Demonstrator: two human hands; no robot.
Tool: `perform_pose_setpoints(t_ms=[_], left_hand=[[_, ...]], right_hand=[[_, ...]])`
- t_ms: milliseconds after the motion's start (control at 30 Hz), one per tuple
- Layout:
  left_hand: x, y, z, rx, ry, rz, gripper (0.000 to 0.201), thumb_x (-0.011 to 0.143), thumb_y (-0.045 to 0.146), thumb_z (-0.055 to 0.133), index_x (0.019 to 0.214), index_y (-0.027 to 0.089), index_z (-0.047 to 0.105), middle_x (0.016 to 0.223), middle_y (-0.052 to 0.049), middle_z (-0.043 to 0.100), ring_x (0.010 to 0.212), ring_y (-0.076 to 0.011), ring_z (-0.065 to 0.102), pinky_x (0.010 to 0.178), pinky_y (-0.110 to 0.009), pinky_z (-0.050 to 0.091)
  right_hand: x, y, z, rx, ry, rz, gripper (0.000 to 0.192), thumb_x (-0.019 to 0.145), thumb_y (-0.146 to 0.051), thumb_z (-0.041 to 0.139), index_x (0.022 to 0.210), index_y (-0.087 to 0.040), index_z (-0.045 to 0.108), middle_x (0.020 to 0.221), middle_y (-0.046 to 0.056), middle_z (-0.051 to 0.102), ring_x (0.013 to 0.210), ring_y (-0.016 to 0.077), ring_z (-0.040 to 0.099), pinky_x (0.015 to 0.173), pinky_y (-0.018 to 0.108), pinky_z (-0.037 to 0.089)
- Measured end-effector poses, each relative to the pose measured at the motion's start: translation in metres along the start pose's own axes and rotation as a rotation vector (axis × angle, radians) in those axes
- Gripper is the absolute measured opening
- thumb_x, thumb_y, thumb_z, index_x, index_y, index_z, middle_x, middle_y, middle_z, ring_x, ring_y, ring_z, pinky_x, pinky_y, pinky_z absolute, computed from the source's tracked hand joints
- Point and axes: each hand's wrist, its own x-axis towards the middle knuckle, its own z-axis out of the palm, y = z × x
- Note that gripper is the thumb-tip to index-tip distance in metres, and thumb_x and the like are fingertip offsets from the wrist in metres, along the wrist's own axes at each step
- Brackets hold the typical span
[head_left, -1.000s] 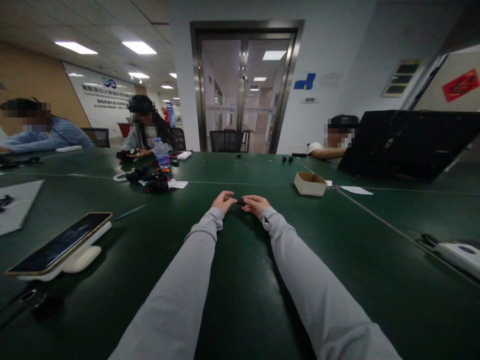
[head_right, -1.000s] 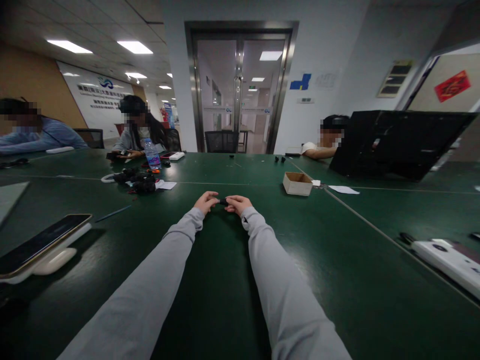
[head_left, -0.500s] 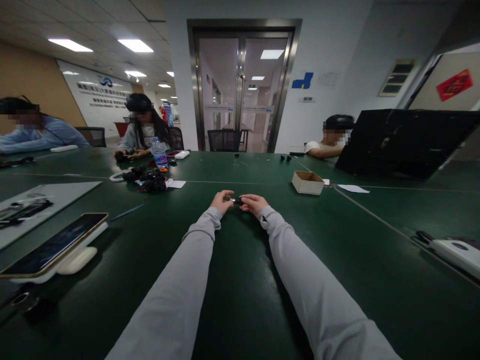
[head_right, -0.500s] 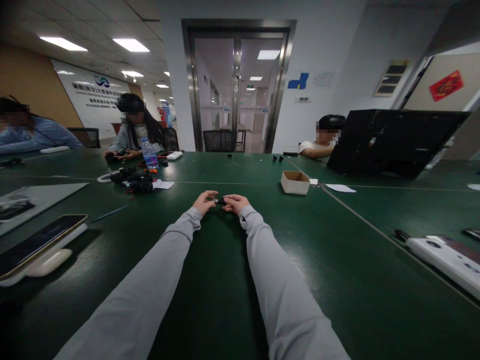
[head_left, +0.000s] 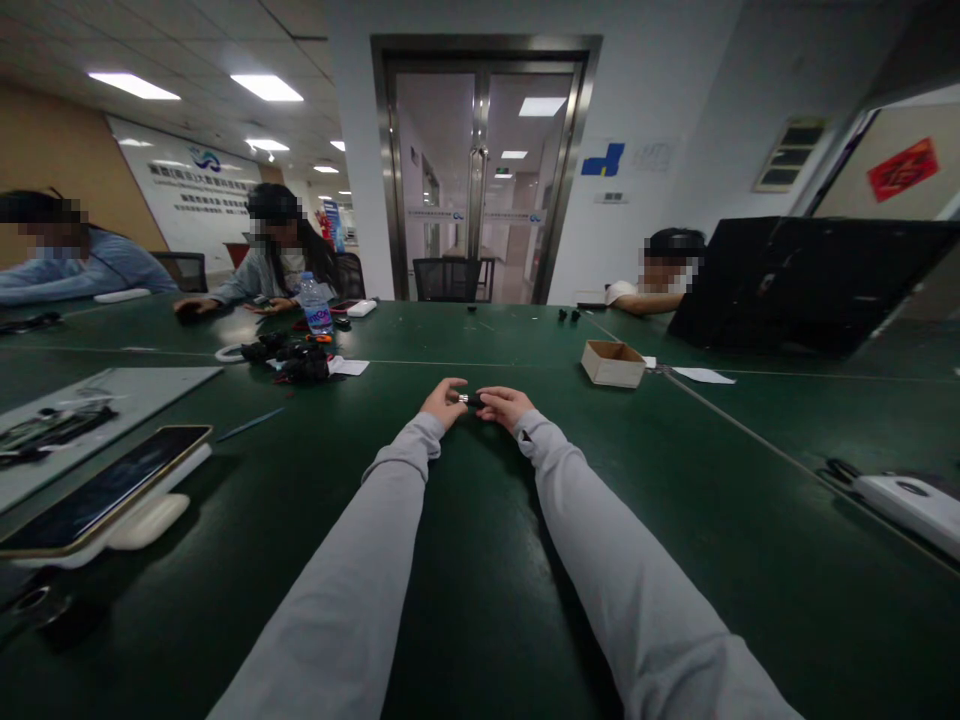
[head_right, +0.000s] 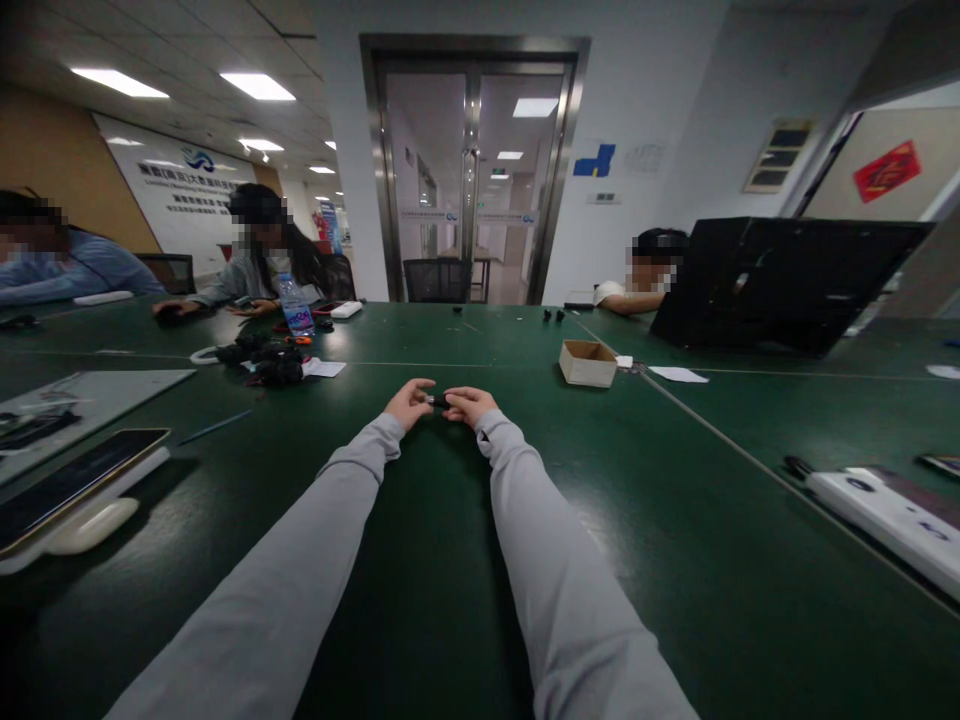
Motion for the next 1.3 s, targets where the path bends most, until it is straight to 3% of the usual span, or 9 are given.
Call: perform_pose_setpoints(t_ms=[67, 167, 367, 567, 667, 933, 1033, 1167, 1300], left_hand=[[0.0006, -0.0001, -0.0002, -0.018, -0.005, -0.037, 0.035, 0.064, 0.021, 0.060, 0.098, 0.017, 0.057, 0.063, 0.003, 0.055, 0.049, -0.0064, 0.046, 0.053, -0.020, 0.038], [0.0008, 0.0009, -0.0011, -0.015, -0.054, -0.103, 0.027, 0.074, 0.030, 0.048, 0.095, 0.016, 0.059, 0.053, 0.003, 0.052, 0.045, -0.0080, 0.045, 0.048, -0.021, 0.036], [-0.0004, 0.0013, -0.0026, -0.017, -0.050, -0.059, 0.031, 0.065, 0.018, 0.056, 0.096, 0.016, 0.058, 0.056, 0.003, 0.055, 0.049, -0.0083, 0.048, 0.050, -0.020, 0.038], [0.0001, -0.0002, -0.0014, 0.013, -0.108, -0.062, 0.030, 0.078, 0.034, 0.042, 0.092, 0.014, 0.060, 0.038, 0.005, 0.045, 0.035, -0.0081, 0.040, 0.041, -0.020, 0.031], [0.0000, 0.0021, -0.0017, -0.014, -0.103, -0.081, 0.029, 0.073, 0.030, 0.049, 0.096, 0.016, 0.059, 0.046, 0.004, 0.051, 0.038, -0.0073, 0.043, 0.042, -0.019, 0.032], [-0.0001, 0.0016, -0.0031, -0.018, -0.104, -0.038, 0.030, 0.068, 0.023, 0.054, 0.097, 0.016, 0.059, 0.054, 0.004, 0.053, 0.043, -0.0062, 0.044, 0.045, -0.018, 0.035], [-0.0001, 0.0017, -0.0029, 0.006, -0.119, -0.067, 0.028, 0.074, 0.027, 0.047, 0.095, 0.014, 0.059, 0.046, 0.004, 0.049, 0.041, -0.0069, 0.042, 0.043, -0.018, 0.034], [-0.0013, 0.0043, -0.0030, -0.013, -0.114, -0.067, 0.032, 0.072, 0.021, 0.049, 0.102, 0.015, 0.057, 0.052, 0.004, 0.053, 0.040, -0.0057, 0.042, 0.043, -0.018, 0.034], [-0.0029, 0.0049, -0.0021, -0.005, -0.087, -0.059, 0.027, 0.076, 0.025, 0.044, 0.095, 0.015, 0.060, 0.048, 0.004, 0.050, 0.039, -0.0060, 0.042, 0.042, -0.017, 0.033]], right_hand=[[0.0006, 0.0005, -0.0005, -0.001, -0.007, -0.001, 0.011, 0.070, -0.008, 0.064, 0.081, -0.011, 0.063, 0.056, 0.004, 0.064, 0.050, 0.0108, 0.061, 0.047, 0.016, 0.052], [0.0015, 0.0013, -0.0008, -0.001, -0.008, 0.002, 0.011, 0.069, -0.008, 0.064, 0.080, -0.011, 0.063, 0.056, 0.003, 0.064, 0.049, 0.0102, 0.061, 0.046, 0.015, 0.051], [0.0014, 0.0016, -0.0004, -0.007, -0.003, -0.001, 0.011, 0.069, -0.008, 0.064, 0.080, -0.012, 0.063, 0.056, 0.003, 0.064, 0.049, 0.0100, 0.061, 0.046, 0.015, 0.051], [0.0001, -0.0001, 0.0007, -0.010, 0.011, 0.008, 0.011, 0.071, -0.005, 0.060, 0.080, -0.011, 0.063, 0.056, 0.004, 0.064, 0.049, 0.0100, 0.061, 0.046, 0.015, 0.051], [0.0003, 0.0001, 0.0006, -0.006, 0.005, 0.009, 0.011, 0.071, -0.005, 0.061, 0.080, -0.011, 0.063, 0.056, 0.004, 0.064, 0.049, 0.0103, 0.061, 0.047, 0.016, 0.051], [0.0002, 0.0003, 0.0009, 0.003, 0.001, 0.001, 0.011, 0.070, -0.005, 0.062, 0.080, -0.011, 0.062, 0.055, 0.003, 0.063, 0.049, 0.0104, 0.061, 0.046, 0.015, 0.050], [-0.0009, -0.0003, 0.0016, 0.000, 0.009, -0.001, 0.012, 0.069, -0.005, 0.063, 0.079, -0.011, 0.062, 0.056, 0.003, 0.063, 0.048, 0.0098, 0.061, 0.046, 0.015, 0.051], [-0.0012, -0.0007, 0.0019, 0.004, -0.004, -0.005, 0.012, 0.068, -0.005, 0.063, 0.079, -0.012, 0.062, 0.058, 0.003, 0.064, 0.048, 0.0098, 0.061, 0.046, 0.015, 0.051], [0.0006, 0.0005, 0.0007, -0.003, -0.006, -0.006, 0.013, 0.068, -0.004, 0.063, 0.079, -0.011, 0.063, 0.054, 0.002, 0.063, 0.047, 0.0101, 0.060, 0.045, 0.015, 0.050]])
